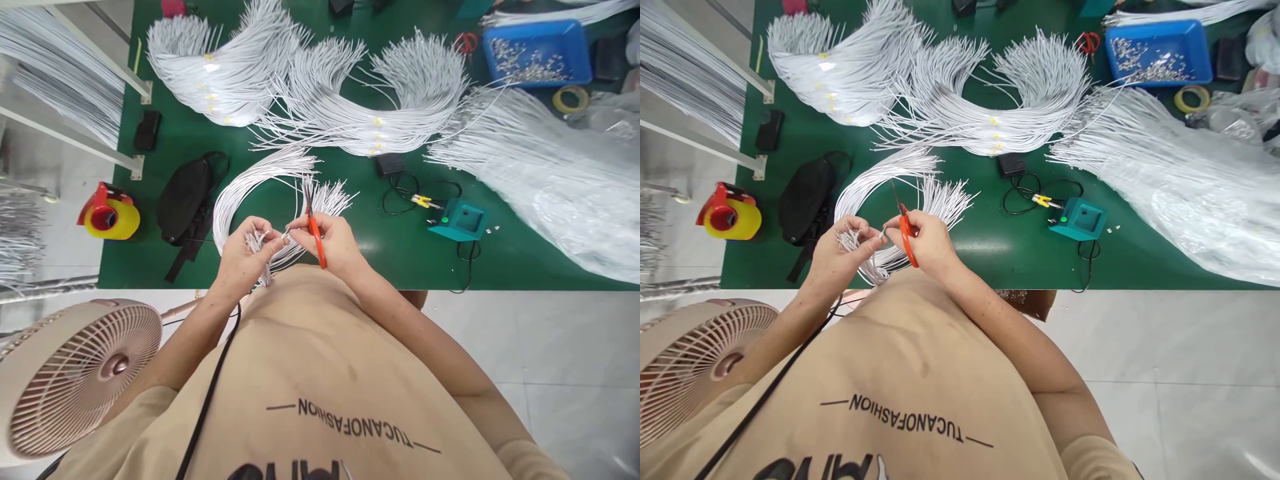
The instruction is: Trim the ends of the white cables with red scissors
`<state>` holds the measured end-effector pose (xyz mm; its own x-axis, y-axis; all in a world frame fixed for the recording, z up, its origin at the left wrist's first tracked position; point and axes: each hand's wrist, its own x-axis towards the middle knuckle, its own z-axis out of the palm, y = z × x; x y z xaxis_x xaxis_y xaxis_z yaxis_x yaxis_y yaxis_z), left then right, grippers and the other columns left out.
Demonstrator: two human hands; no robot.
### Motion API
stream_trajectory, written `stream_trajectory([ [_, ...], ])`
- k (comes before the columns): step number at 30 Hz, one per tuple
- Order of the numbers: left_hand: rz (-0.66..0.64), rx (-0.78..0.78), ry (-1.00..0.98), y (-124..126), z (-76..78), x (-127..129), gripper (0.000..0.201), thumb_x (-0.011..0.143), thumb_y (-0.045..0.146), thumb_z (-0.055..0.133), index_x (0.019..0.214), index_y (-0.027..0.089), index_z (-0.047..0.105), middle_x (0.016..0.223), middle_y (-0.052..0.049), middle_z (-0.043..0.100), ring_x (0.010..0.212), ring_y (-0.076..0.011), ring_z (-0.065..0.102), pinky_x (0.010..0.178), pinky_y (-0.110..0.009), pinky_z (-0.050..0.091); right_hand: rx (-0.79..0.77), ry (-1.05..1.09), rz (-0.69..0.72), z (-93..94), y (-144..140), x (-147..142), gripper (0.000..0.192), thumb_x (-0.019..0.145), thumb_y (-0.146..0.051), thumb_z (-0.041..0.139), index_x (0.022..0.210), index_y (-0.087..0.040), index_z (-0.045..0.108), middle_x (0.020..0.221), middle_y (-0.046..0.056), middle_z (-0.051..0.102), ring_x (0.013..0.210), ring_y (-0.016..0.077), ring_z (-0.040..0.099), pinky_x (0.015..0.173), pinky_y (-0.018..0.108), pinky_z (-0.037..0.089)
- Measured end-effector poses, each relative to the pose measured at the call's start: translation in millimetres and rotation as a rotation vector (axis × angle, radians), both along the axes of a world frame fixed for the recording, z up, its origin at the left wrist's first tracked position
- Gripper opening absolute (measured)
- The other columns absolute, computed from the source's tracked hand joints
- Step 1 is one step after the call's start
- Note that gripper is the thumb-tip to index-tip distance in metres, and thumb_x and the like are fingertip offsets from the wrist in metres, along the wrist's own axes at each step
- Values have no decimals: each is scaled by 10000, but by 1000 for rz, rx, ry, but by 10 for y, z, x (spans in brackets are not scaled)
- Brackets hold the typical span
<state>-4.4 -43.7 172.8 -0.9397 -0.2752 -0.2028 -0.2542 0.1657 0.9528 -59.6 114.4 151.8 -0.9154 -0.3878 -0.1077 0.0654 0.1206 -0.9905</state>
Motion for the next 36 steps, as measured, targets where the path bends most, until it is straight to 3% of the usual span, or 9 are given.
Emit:
stream_trajectory([
  [12,-13,-65,-34,24,10,-30,387,570,250,835,772,211,507,652,41,598,585,-115,548,595,-250,454,-157,-144,-91,-46,-186,92,113,676,-272,641,709,-166,658,666,-36,576,647,97,494,621,232,403],
  [17,-55,-16,-51,-37,-7,-9,326,658,278,796,851,208,543,716,23,626,643,-119,566,629,-248,447,-286,-275,-16,61,-137,67,180,725,-298,632,818,-165,711,672,-34,594,639,89,503,666,241,423],
  [21,-51,2,-48,-61,7,0,336,665,290,800,858,207,537,708,23,635,637,-116,573,634,-243,450,-280,-291,-28,52,-99,38,188,682,-331,697,761,-160,688,654,-33,591,621,89,498,649,242,418],
  [25,-13,5,-34,-41,-3,-2,350,646,293,809,851,205,538,749,10,659,678,-129,609,677,-255,478,-225,-216,-59,-33,-124,74,180,691,-330,689,730,-157,657,669,-29,582,632,94,492,634,239,403],
  [30,63,-65,19,-43,-56,-20,354,622,256,809,828,205,526,757,7,658,701,-133,615,703,-258,489,-127,116,-67,-86,-156,211,89,719,-241,630,674,-172,599,704,-30,550,654,94,463,645,238,382],
  [32,64,-42,12,-57,-64,-29,361,622,257,809,835,205,522,758,11,656,701,-127,606,705,-254,484,-143,116,-33,-81,-154,229,166,733,-263,638,621,-173,555,672,-35,515,637,91,439,629,238,371],
  [36,46,10,-2,-71,-58,-39,360,631,240,807,843,201,518,754,19,659,730,-120,611,737,-245,477,-193,-14,-173,-86,-161,154,227,794,-372,639,696,-168,621,700,-23,570,673,100,482,680,244,400],
])
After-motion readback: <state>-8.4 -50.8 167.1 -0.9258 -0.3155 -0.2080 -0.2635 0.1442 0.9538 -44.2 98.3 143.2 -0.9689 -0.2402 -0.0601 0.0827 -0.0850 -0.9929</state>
